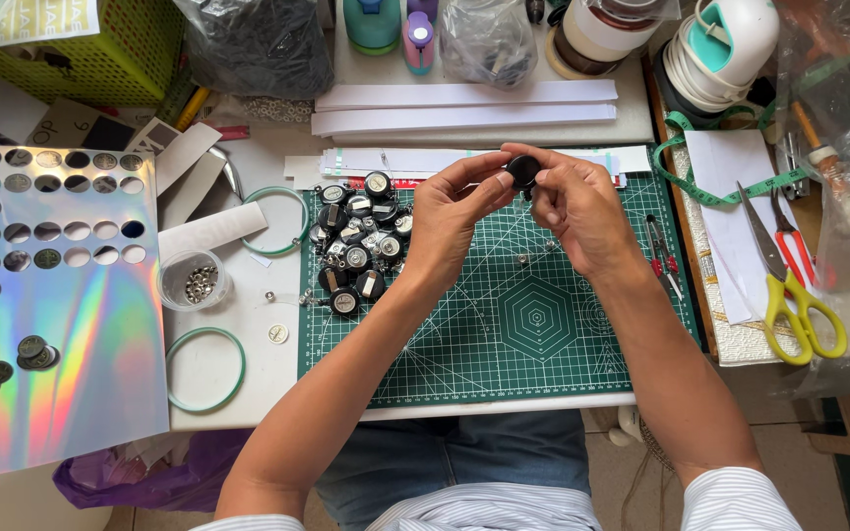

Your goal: The person assembles small keychain components on a green cutting mat. They attach metal rings to black circular parts, use pliers to secure the rings, and place finished units aside. The process is repeated with multiple identical parts.

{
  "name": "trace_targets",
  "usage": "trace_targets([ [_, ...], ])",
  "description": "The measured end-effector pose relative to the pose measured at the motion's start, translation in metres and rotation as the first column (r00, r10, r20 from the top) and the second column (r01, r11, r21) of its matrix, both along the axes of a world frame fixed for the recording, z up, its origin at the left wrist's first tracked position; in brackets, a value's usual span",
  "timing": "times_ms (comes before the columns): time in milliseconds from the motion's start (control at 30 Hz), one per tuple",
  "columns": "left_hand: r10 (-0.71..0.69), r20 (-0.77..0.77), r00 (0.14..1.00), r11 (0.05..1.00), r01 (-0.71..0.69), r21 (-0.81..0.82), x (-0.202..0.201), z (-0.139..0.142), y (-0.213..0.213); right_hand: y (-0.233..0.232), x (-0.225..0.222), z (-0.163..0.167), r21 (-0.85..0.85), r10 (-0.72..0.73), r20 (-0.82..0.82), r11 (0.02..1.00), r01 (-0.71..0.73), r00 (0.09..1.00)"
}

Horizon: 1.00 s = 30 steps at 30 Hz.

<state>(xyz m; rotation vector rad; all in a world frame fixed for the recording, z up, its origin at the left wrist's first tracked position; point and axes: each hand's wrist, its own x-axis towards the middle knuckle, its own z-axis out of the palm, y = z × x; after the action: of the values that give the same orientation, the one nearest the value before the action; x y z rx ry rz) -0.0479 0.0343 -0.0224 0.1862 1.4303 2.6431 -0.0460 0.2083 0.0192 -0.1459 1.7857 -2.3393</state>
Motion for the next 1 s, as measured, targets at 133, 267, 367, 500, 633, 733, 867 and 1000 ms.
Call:
trace_targets([
  [133, -0.003, 0.021, 1.0, 0.998, 0.002, 0.069, -0.001, -0.001, 0.001, -0.001, 0.0, -0.001, 0.046, -0.029, 0.034, 0.999, 0.028, 0.999],
  [267, -0.006, 0.014, 1.0, 0.998, 0.005, 0.063, -0.001, 0.0, 0.001, -0.003, 0.001, 0.0, 0.05, -0.05, 0.053, 0.998, 0.047, 0.997],
  [367, -0.02, -0.017, 1.0, 0.998, 0.021, 0.055, 0.0, 0.001, 0.0, -0.003, 0.0, 0.001, 0.056, -0.057, 0.045, 0.997, 0.055, 0.997],
  [500, -0.021, -0.011, 1.0, 1.0, 0.021, -0.002, 0.001, 0.003, -0.001, -0.002, -0.001, -0.001, 0.059, -0.066, 0.029, 0.996, 0.064, 0.997],
  [633, -0.021, -0.03, 0.999, 1.0, 0.02, -0.022, 0.0, 0.003, 0.0, -0.001, 0.0, -0.004, 0.125, -0.093, 0.011, 0.988, 0.091, 0.996],
  [733, -0.011, -0.021, 1.0, 0.999, 0.01, -0.052, 0.0, 0.002, -0.001, 0.0, -0.001, -0.006, 0.116, -0.106, 0.009, 0.988, 0.104, 0.994],
  [867, -0.008, -0.011, 1.0, 0.998, 0.007, -0.064, -0.001, -0.001, -0.001, 0.002, -0.003, -0.008, 0.1, -0.116, 0.02, 0.988, 0.114, 0.993],
  [1000, -0.011, -0.012, 1.0, 0.997, 0.01, -0.08, -0.001, -0.002, 0.0, 0.003, -0.004, -0.009, 0.091, -0.111, 0.023, 0.99, 0.109, 0.994],
])
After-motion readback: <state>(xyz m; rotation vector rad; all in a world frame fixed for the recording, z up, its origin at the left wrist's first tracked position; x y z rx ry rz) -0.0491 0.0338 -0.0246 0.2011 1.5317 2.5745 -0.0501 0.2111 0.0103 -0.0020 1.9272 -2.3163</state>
